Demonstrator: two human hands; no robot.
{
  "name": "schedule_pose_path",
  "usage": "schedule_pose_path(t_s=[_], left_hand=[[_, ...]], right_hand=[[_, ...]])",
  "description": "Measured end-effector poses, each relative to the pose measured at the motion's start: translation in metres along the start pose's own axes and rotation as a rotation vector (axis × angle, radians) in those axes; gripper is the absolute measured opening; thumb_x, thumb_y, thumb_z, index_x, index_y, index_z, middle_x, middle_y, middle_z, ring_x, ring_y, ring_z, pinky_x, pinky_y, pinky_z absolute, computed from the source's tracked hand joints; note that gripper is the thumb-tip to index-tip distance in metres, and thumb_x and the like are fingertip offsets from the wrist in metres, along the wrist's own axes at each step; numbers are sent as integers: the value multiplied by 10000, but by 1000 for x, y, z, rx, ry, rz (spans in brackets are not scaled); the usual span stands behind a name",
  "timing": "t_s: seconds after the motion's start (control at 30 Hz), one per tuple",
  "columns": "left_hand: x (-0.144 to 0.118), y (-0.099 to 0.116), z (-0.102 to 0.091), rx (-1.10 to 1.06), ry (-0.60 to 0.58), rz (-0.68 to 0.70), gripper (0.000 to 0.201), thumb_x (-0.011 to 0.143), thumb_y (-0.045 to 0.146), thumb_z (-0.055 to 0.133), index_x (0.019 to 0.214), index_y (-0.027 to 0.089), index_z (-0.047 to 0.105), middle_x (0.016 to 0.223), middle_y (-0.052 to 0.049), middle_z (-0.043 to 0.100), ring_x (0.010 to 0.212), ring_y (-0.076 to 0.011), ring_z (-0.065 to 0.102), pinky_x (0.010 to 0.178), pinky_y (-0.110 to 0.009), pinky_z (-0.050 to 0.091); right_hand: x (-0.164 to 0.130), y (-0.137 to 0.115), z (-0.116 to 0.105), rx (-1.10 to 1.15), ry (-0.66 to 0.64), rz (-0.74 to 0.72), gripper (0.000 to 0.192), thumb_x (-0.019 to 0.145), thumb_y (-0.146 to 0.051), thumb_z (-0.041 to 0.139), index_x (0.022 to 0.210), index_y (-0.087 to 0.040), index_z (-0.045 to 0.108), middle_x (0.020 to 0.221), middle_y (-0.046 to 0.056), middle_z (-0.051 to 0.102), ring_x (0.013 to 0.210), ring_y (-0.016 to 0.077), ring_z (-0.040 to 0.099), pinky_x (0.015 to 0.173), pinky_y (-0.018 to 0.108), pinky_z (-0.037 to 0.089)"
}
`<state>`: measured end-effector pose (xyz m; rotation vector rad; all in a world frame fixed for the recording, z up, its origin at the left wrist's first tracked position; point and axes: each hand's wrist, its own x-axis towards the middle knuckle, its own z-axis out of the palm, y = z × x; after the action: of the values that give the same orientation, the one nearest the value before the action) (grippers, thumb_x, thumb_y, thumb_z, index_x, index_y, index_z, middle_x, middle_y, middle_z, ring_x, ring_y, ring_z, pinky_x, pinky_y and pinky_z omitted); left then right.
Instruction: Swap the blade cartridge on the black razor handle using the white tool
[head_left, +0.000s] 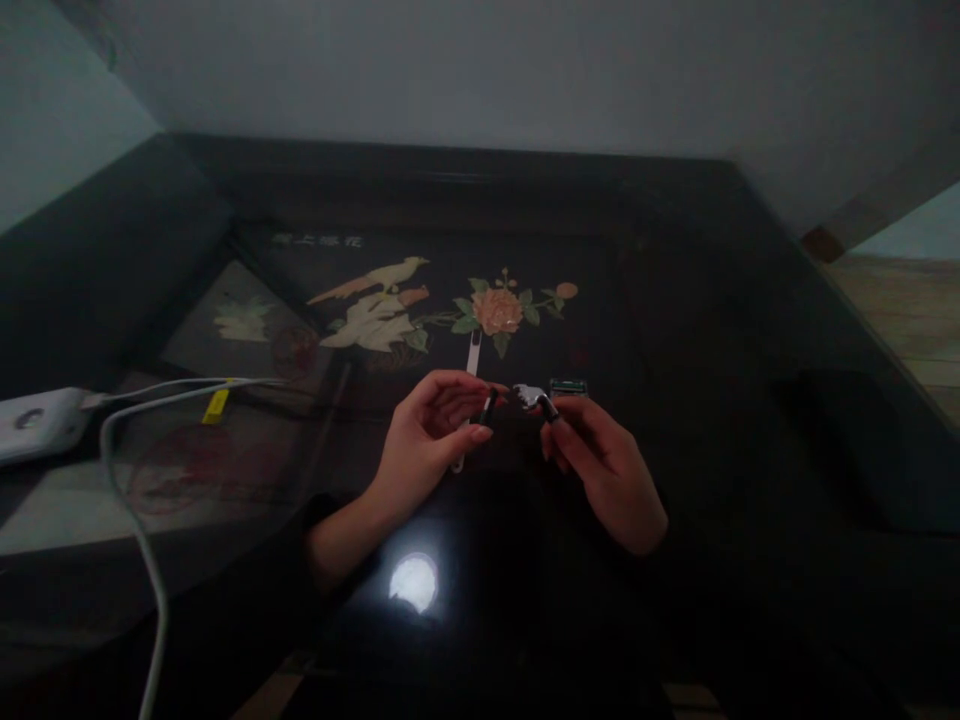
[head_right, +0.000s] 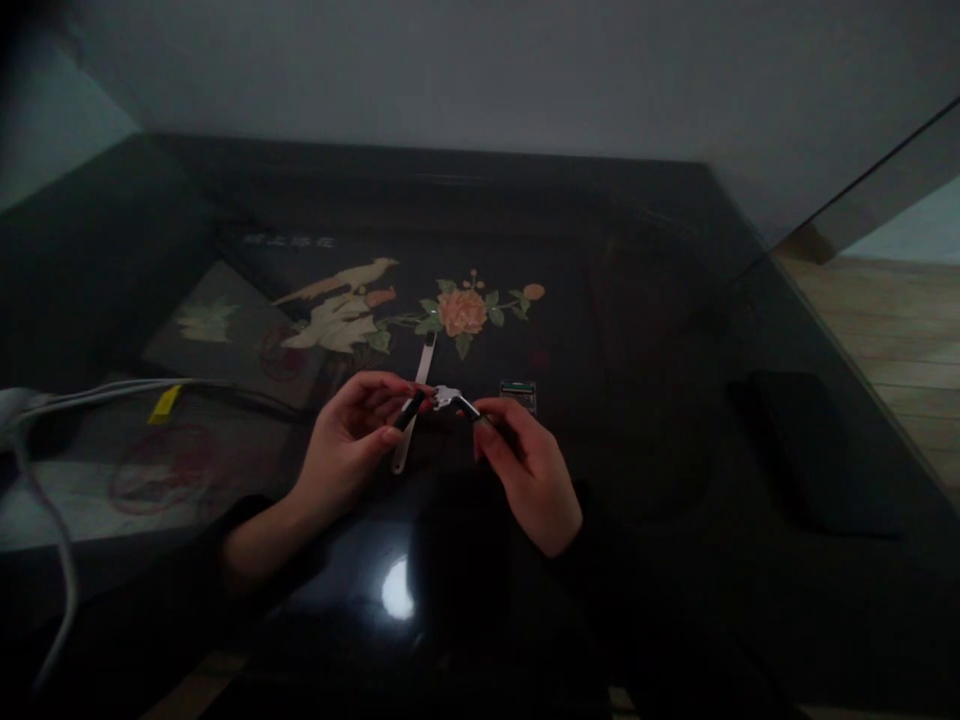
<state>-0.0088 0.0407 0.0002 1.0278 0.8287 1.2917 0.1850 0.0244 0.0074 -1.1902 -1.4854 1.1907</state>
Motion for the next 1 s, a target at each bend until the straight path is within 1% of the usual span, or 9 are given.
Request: schedule_pose_path(t_s=[0.13,0.23,0.33,0.43,0.63,0.83,1.0], left_hand=[[-1,-2,-2,33,-3,7,376,661,207,859,1001,214,697,1046,-50,757,1023,-202,701,970,-317,520],[-2,-2,-2,30,-4,11,380,668,222,859,1018,221,713,1056,-52,756,1033,-210,698,980,-328,519],[-4,0,0,7,-21,20,372,662,192,861,1008,234,729,1052,-40,758,1017,-205,701,956,-319,532],[-4,3,2,0,-14,33,375,650,159,862,994,238,738,1061,-36,759,1009,-200,701,942,-314,538],[-4,4,3,12,-18,25,397,633,169,870,1000,223,730,1063,-55,754,1000,-229,698,927,-357,549],[-4,2,2,11,-68,70,375,671,188,865,1022,229,737,1064,-43,749,1010,-194,693,921,-301,550],[-2,-1,-1,27,-129,175,417,661,175,874,1050,219,729,1060,-48,751,1004,-184,699,899,-280,565]], right_hand=[[0,0,-1,-64,9,-78,143,930,-328,553,989,-214,617,757,-1,640,621,127,588,567,244,472],[-1,-1,-1,-124,15,-128,116,929,-297,551,983,-224,624,785,6,672,657,137,619,592,248,487],[-2,-1,-1,-168,8,-136,114,926,-282,553,989,-223,628,797,9,688,682,145,642,616,254,500],[-3,-1,0,-189,-13,-136,114,924,-270,559,997,-221,631,812,10,700,698,148,652,624,257,504],[-3,0,-2,-212,-23,-143,106,919,-252,573,998,-228,640,837,9,711,687,147,648,625,260,510],[-2,-4,-4,-231,-57,-170,109,912,-221,573,988,-228,650,871,20,730,725,163,677,668,277,537],[-1,-5,-6,-240,-74,-172,120,920,-206,570,1012,-219,646,906,17,734,755,152,685,693,259,540]])
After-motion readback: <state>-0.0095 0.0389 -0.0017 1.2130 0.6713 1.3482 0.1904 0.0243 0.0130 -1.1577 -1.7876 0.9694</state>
